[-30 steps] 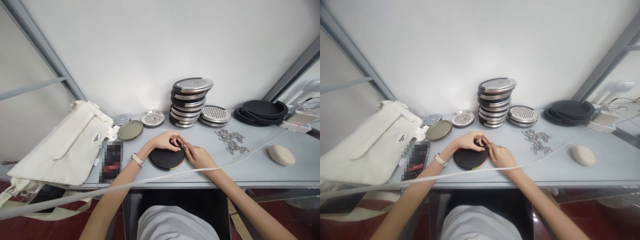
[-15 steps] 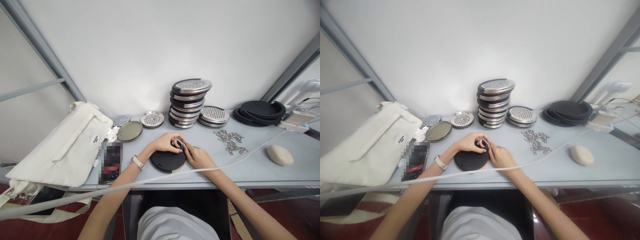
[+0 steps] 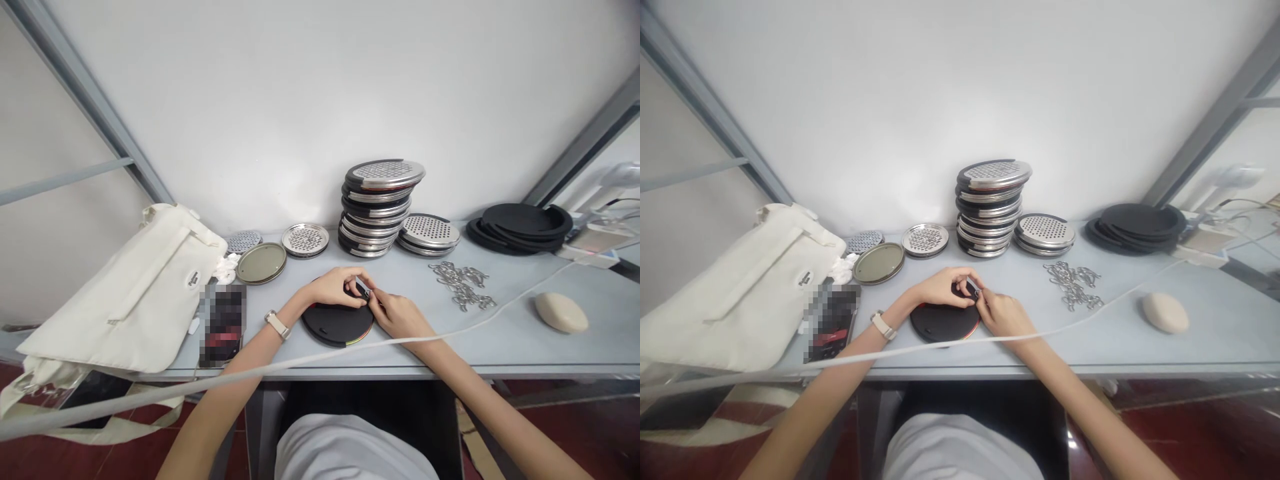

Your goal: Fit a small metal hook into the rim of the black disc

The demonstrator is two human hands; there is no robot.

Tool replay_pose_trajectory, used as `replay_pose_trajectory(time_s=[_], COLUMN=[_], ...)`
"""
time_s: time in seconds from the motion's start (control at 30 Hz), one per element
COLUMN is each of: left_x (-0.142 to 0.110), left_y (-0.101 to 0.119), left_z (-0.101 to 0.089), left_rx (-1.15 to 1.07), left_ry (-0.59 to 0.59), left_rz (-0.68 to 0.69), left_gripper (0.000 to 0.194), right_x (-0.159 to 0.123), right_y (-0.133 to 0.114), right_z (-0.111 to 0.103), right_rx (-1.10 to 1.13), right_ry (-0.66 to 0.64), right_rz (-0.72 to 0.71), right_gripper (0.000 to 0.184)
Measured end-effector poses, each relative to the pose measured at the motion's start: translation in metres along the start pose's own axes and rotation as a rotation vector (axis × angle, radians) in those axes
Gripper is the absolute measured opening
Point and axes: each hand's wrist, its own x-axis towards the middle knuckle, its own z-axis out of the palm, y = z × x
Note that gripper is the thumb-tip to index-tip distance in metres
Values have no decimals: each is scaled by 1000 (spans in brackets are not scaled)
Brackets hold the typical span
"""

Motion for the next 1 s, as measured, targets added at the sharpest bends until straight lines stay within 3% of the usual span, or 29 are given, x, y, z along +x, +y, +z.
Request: replay_pose_trajectory(time_s=[1.0], left_x=[1], left_y=[-4], left_z=[-2], left_rx=[-80], left_ry=[-20], left_rz=[-9], left_gripper=[40], right_x=[0], right_y=[0], right_z=[2], right_rx=[-99], right_ry=[60], right_rz=[6], right_gripper=[36])
